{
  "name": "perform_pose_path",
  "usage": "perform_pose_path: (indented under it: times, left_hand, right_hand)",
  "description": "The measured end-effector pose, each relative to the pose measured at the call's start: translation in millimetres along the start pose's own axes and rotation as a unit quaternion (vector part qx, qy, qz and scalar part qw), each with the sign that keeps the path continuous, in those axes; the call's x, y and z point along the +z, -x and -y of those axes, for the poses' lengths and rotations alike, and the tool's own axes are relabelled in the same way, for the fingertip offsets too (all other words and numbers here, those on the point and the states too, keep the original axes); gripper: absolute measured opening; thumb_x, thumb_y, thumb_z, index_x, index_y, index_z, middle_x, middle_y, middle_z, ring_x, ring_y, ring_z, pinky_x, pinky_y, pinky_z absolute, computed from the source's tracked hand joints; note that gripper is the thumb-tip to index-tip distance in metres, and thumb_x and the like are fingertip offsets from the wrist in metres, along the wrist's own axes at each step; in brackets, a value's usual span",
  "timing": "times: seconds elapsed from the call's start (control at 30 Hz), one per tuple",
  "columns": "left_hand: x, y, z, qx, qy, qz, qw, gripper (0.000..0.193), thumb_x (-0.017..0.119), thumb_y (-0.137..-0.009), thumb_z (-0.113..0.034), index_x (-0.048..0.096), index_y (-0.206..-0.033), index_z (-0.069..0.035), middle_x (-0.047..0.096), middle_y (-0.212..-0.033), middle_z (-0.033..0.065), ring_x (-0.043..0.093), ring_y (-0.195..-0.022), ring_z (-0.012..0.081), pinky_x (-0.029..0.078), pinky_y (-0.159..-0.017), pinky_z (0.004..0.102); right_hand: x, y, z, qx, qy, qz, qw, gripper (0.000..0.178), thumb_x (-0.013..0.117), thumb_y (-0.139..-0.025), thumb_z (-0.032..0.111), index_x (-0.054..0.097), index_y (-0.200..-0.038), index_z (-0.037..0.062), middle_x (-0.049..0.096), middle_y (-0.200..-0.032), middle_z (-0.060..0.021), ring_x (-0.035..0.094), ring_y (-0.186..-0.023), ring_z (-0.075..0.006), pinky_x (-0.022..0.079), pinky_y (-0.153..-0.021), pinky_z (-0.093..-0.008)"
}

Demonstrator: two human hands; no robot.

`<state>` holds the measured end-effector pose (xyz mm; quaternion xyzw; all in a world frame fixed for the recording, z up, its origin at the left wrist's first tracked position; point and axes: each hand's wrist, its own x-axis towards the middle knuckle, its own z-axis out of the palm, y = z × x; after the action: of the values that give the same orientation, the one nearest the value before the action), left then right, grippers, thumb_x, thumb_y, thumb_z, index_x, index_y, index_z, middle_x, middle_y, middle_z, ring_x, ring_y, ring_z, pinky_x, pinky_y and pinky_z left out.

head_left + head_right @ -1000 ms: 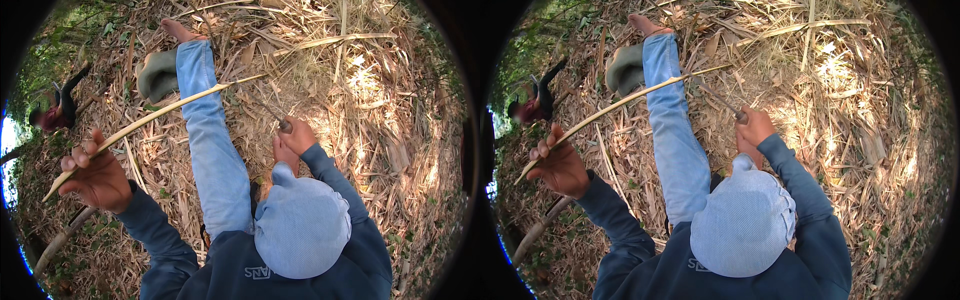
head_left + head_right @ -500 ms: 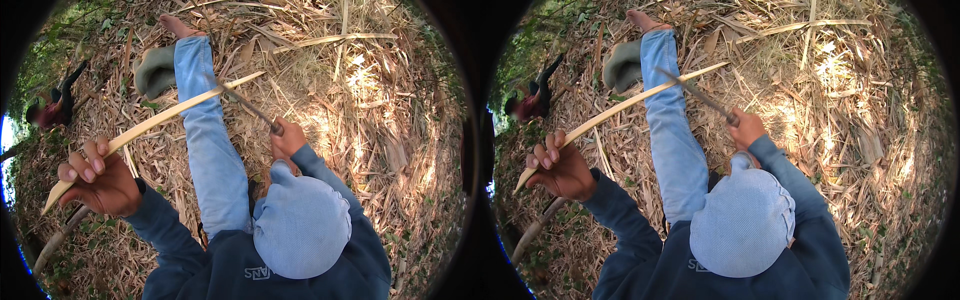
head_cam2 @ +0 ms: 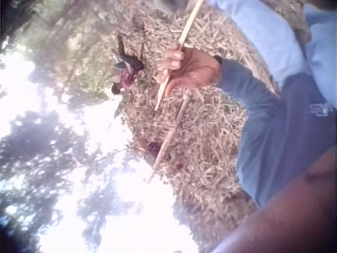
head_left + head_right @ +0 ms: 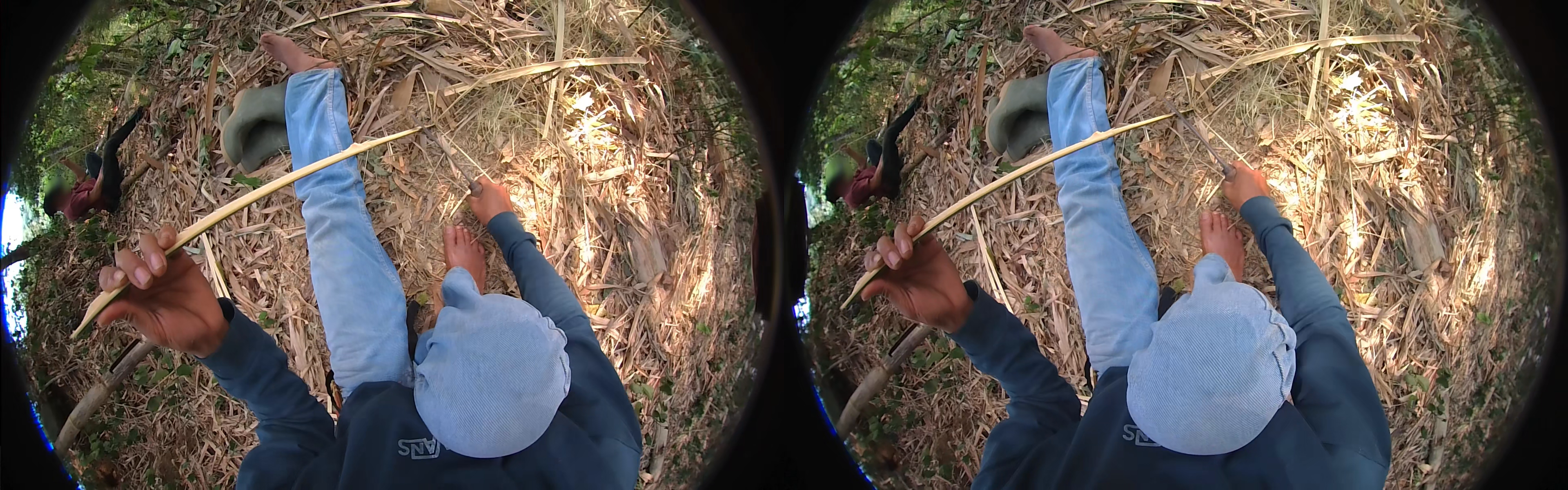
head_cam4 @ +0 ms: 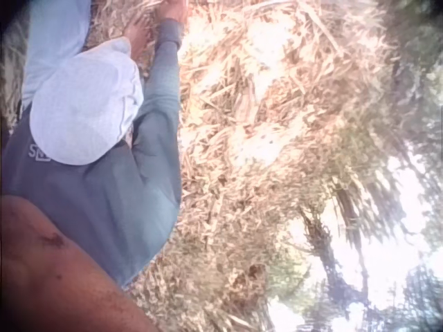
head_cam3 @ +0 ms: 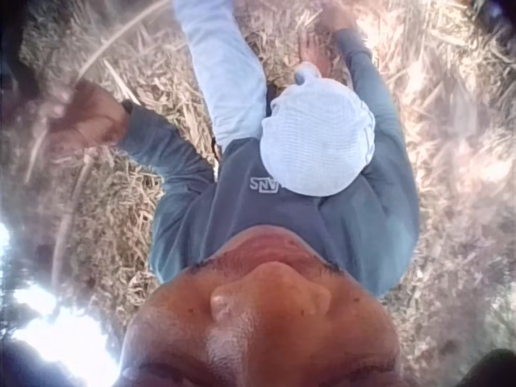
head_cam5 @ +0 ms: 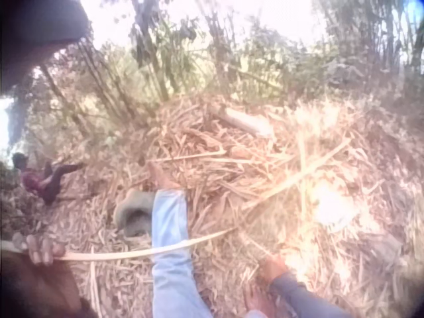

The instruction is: The person sits on the ground in a bamboo grove and uses a machete to split a long bamboo stalk into thin strips. They hold the stalk with one hand and repeatedly strike it with the machete to separate the layers, producing multiple thin strips.

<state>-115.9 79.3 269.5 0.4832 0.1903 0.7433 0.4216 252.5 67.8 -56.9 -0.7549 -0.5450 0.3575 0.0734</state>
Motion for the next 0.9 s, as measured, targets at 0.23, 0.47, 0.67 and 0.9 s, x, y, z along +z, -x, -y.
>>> perform_pose_path:
  times: [0.23, 0.47, 0.67, 0.9]
  left_hand:
    - [12.9, -5.8, -5.4, 0.120, -0.179, -0.052, 0.975, 0.059, 0.046, -0.090, -0.066, 0.057, -0.073, -0.011, 0.051, -0.061, 0.0016, 0.049, -0.049, 0.0118, 0.045, -0.037, 0.0267]
    - [28.3, 15.2, -8.7, 0.062, -0.104, -0.085, 0.989, 0.055, 0.044, -0.092, -0.064, 0.038, -0.065, -0.016, 0.032, -0.049, -0.0032, 0.024, -0.037, 0.0054, 0.020, -0.040, 0.0184]
    - [62.8, 18.5, 0.6, 0.069, -0.172, -0.187, 0.965, 0.060, 0.040, -0.090, -0.069, 0.028, -0.061, -0.019, 0.025, -0.045, -0.0052, 0.021, -0.034, 0.0052, 0.021, -0.037, 0.0199]
    - [67.4, 27.2, 1.3, 0.073, -0.154, -0.187, 0.968, 0.059, 0.038, -0.092, -0.069, 0.028, -0.061, -0.019, 0.024, -0.044, -0.0047, 0.022, -0.034, 0.0050, 0.021, -0.037, 0.0199]
  right_hand:
    - [-13.2, -2.3, -6.8, 0.052, -0.048, 0.034, 0.997, 0.027, 0.055, -0.086, 0.024, 0.065, -0.097, 0.0005, 0.067, -0.089, -0.0247, 0.065, -0.085, -0.0399, 0.051, -0.080, -0.0465]
    - [-50.2, 90.4, 83.5, -0.221, -0.104, 0.047, 0.969, 0.023, 0.065, -0.077, 0.021, 0.061, -0.092, 0.0050, 0.064, -0.067, -0.0152, 0.064, -0.065, -0.0366, 0.052, -0.063, -0.0448]
    - [-43.1, 90.4, 104.2, -0.240, -0.100, -0.007, 0.966, 0.023, 0.070, -0.074, 0.020, 0.057, -0.091, 0.0092, 0.063, -0.064, -0.0137, 0.065, -0.064, -0.0348, 0.052, -0.058, -0.0448]
    - [-52.5, 94.2, 86.1, -0.260, -0.073, 0.010, 0.963, 0.023, 0.068, -0.077, 0.021, 0.058, -0.092, 0.0073, 0.061, -0.064, -0.0167, 0.064, -0.064, -0.0368, 0.051, -0.058, -0.0441]
